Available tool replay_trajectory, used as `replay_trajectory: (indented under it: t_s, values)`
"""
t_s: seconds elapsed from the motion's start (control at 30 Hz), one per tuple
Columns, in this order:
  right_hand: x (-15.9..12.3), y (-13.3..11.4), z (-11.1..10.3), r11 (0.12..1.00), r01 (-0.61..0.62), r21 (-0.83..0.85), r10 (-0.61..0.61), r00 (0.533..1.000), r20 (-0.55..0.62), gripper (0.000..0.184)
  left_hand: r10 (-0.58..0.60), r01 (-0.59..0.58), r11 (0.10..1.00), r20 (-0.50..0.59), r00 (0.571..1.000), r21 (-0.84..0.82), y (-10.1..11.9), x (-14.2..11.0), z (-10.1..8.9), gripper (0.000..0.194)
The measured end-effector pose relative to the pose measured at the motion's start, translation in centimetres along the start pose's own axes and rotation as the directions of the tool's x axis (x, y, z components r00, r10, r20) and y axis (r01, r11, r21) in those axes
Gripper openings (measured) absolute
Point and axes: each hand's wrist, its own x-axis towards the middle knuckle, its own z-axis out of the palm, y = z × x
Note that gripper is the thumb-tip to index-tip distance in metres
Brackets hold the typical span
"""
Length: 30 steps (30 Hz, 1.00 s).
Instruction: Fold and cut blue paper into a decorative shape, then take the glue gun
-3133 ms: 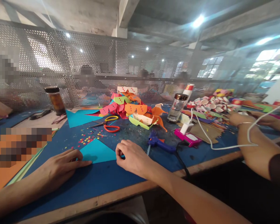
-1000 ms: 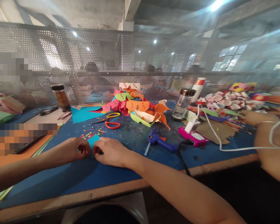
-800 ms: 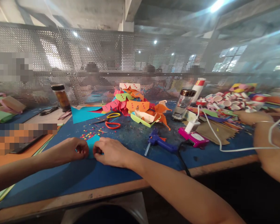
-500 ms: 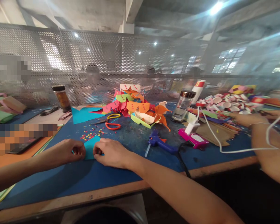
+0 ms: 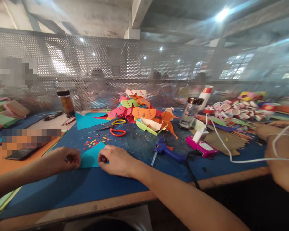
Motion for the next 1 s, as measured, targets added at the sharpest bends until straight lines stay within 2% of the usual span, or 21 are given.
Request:
replay_trajectory:
  t_s: [0.53, 0.67, 0.83, 1.0]
  values:
    - [0.0, -0.1, 0.0, 1.000, -0.026, 0.010, 0.026, 1.000, 0.007, 0.007, -0.053, 0.053, 0.998, -0.010, 0.999, -0.038, -3.6, -1.1, -0.2, 0.019]
    - [0.0, -0.1, -0.1, 1.000, -0.018, 0.009, 0.018, 1.000, 0.010, 0.007, -0.072, 0.071, 0.997, -0.026, 0.997, -0.029, -3.9, -1.7, -0.6, 0.021]
    - [0.0, -0.1, 0.0, 1.000, -0.015, 0.002, 0.015, 1.000, 0.003, 0.007, -0.105, 0.105, 0.994, 0.010, 0.994, -0.013, -4.0, -2.4, -1.3, 0.021]
    - [0.0, -0.1, 0.0, 1.000, -0.024, 0.012, 0.024, 1.000, 0.004, 0.006, -0.097, 0.098, 0.994, -0.018, 0.995, 0.038, -4.6, -2.8, -1.5, 0.017]
